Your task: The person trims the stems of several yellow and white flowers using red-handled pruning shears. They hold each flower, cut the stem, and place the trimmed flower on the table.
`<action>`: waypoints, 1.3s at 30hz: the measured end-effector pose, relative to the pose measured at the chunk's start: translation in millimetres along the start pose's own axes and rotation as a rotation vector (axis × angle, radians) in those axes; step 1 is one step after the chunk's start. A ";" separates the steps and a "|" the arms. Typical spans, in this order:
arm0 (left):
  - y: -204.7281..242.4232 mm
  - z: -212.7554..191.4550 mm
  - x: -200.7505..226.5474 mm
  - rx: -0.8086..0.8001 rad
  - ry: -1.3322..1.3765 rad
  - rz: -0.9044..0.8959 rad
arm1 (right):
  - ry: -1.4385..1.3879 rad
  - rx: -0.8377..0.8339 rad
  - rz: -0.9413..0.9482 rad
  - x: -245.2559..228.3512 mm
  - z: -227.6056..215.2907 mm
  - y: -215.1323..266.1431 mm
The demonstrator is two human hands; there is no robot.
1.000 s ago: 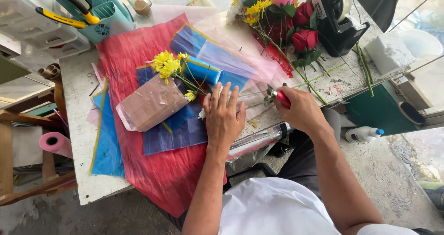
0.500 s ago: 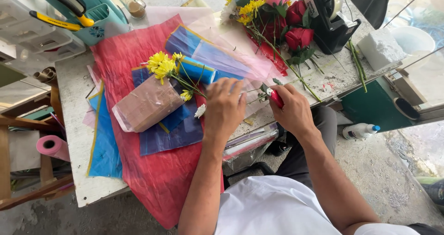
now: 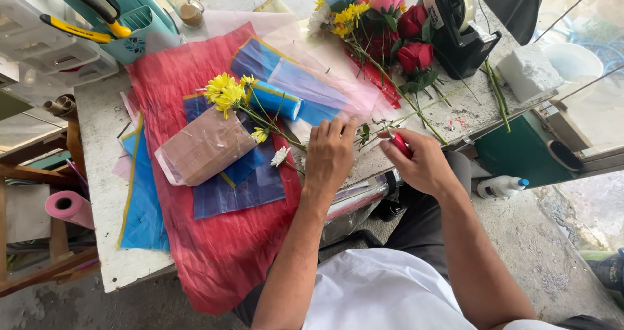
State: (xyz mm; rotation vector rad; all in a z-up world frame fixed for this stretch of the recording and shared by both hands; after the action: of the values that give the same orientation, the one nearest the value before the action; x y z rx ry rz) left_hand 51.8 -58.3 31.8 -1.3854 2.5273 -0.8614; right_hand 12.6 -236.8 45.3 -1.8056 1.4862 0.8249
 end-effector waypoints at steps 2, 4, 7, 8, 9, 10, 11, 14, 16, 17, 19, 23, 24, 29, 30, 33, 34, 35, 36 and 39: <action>5.8 15.4 -2.3 0.028 -0.042 0.024 | 0.007 -0.035 0.055 22.4 5.0 -7.4; 9.6 21.5 0.7 0.058 -0.080 0.051 | 0.016 -0.065 0.113 31.5 6.7 -9.7; 9.9 23.3 -0.3 0.009 -0.039 0.034 | 0.024 -0.185 0.254 25.6 12.2 -13.1; 10.8 27.0 -1.3 0.014 -0.051 0.047 | 0.038 -0.195 0.276 23.5 14.4 -12.5; 11.5 31.3 -1.2 0.019 -0.060 0.062 | 0.052 -0.203 0.300 21.9 15.8 -11.1; 13.4 29.9 -0.7 0.016 -0.059 0.058 | 0.053 -0.207 0.302 18.2 15.8 -9.3; 13.0 29.5 -0.9 0.003 -0.045 0.054 | 0.067 -0.220 0.309 14.9 15.2 -9.1; 11.7 28.7 -2.3 0.004 -0.024 0.050 | 0.112 -0.232 0.312 9.5 13.3 -11.3; 11.6 21.9 1.0 0.021 -0.015 0.049 | 0.146 -0.230 0.307 12.1 13.2 -10.3; 8.9 14.8 1.6 0.030 -0.003 0.048 | 0.134 -0.231 0.294 14.7 14.3 -12.4; 5.1 6.9 1.8 0.035 0.012 0.045 | 0.122 -0.234 0.285 15.2 15.5 -16.0; 5.8 6.3 3.5 0.061 0.015 0.048 | 0.133 -0.221 0.289 12.4 15.4 -15.7; 4.6 6.6 2.4 0.070 0.021 0.046 | 0.130 -0.218 0.287 11.8 15.2 -17.5; 4.0 3.0 2.4 0.075 0.037 0.057 | 0.129 -0.241 0.297 10.3 13.0 -17.1; 3.6 2.1 2.8 0.076 0.045 0.066 | 0.117 -0.243 0.306 11.9 12.2 -16.8; 2.9 4.7 1.6 0.085 0.067 0.073 | 0.152 -0.248 0.326 11.5 12.8 -16.3; 4.8 4.6 2.8 0.083 0.069 0.074 | 0.152 -0.248 0.329 10.4 14.2 -13.9; 4.2 4.7 2.7 0.081 0.066 0.076 | 0.149 -0.246 0.339 9.3 14.7 -14.3; 3.7 4.7 2.6 0.079 0.062 0.078 | 0.146 -0.244 0.348 8.1 15.3 -14.7; 3.1 4.0 3.2 0.083 0.067 0.095 | 0.197 -0.238 0.363 -2.9 11.9 -16.3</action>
State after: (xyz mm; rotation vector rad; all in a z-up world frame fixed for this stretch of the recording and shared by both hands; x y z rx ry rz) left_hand 49.3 -61.3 27.3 -1.2215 2.5511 -0.9987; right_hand 27.5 -223.1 42.1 -1.8569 1.9523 1.0612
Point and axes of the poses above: each hand's wrist, its own y-axis away from the middle knuckle, its own z-axis out of the palm, x = y × z, the point moved 4 cm from there along -y, towards the middle knuckle, and after that the axes turned 8 degrees about -x, right-handed, at the moved point
